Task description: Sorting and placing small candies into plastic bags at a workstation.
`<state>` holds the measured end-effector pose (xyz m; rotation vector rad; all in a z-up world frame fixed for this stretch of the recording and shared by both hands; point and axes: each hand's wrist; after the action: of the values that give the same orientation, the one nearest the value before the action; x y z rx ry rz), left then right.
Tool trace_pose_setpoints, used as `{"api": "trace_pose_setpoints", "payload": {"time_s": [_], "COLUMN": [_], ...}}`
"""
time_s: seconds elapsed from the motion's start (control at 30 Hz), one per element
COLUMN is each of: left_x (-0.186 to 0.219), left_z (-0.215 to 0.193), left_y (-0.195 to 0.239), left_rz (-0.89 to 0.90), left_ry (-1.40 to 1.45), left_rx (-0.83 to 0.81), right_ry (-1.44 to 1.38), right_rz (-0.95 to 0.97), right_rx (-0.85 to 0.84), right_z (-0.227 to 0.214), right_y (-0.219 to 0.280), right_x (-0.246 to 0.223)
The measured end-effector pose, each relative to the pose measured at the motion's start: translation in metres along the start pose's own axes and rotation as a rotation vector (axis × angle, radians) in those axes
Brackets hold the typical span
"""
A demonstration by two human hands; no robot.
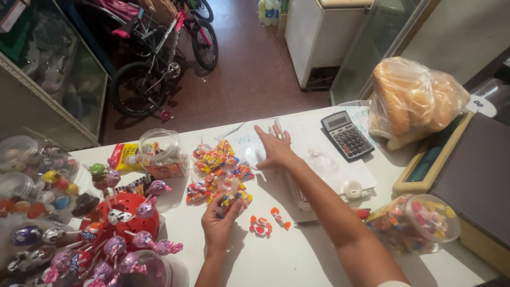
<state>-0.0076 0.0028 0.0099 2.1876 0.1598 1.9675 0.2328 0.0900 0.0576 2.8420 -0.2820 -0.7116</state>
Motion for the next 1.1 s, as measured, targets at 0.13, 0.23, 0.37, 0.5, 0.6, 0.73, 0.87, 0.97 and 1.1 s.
{"api": "trace_pose_setpoints", "payload": {"time_s": [0.13,0.23,0.37,0.5,0.6,0.73,0.87,0.97,1.1], "left_x": [-0.004,-0.007,-0.021,-0.021,0.009,0.031,0.023,0.034,0.047], "left_z": [0.000,-0.004,-0.006,-0.004,0.002,0.011,0.026,0.032,0.028], "left_y": [-0.002,-0.006,-0.014,-0.015,-0.004,-0.007,-0.029,-0.025,-0.021], "left_rz": [0.045,0.161,0.182,0.098,-0.031,0.008,0.179,0.357,0.197], "left_ry": [0.054,-0.060,-0.021,-0.021,0.094,0.014,0.097,-0.070,-0.006], "left_rx": [0.002,0.021,0.021,0.038,0.030,0.041,0.011,0.061,0.049], "right_ry": [0.056,0.104,0.212,0.300,0.214,-0.421,-0.718,-0.969,-0.856], "right_rz": [0.046,0.047,0.110,0.141,-0.017,-0.438,-0.445,-0.458,-0.388], "right_rx": [-0.127,-0.118,-0.173,-0.329,-0.316,-0.201,-0.103,-0.068,0.160], "right_z": [-0.001,0.009,0.001,-0.009,-0.001,-0.014,0.003,0.005,-0.002], "right_y": [-0.007,-0.018,0.006,0.043,0.045,0.054,0.057,0.033,-0.029], "right_x": [-0.010,0.000,-0.014,-0.029,-0.008,-0.014,-0.029,-0.016,0.027]}}
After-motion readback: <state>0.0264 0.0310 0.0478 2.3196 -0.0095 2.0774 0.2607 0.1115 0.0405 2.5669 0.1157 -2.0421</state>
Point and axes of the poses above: each hand's wrist, its own y-axis away from the middle knuckle, its own z-axis out of the palm, x = y × z, and after that the axes turned 10 degrees about -y, right-handed
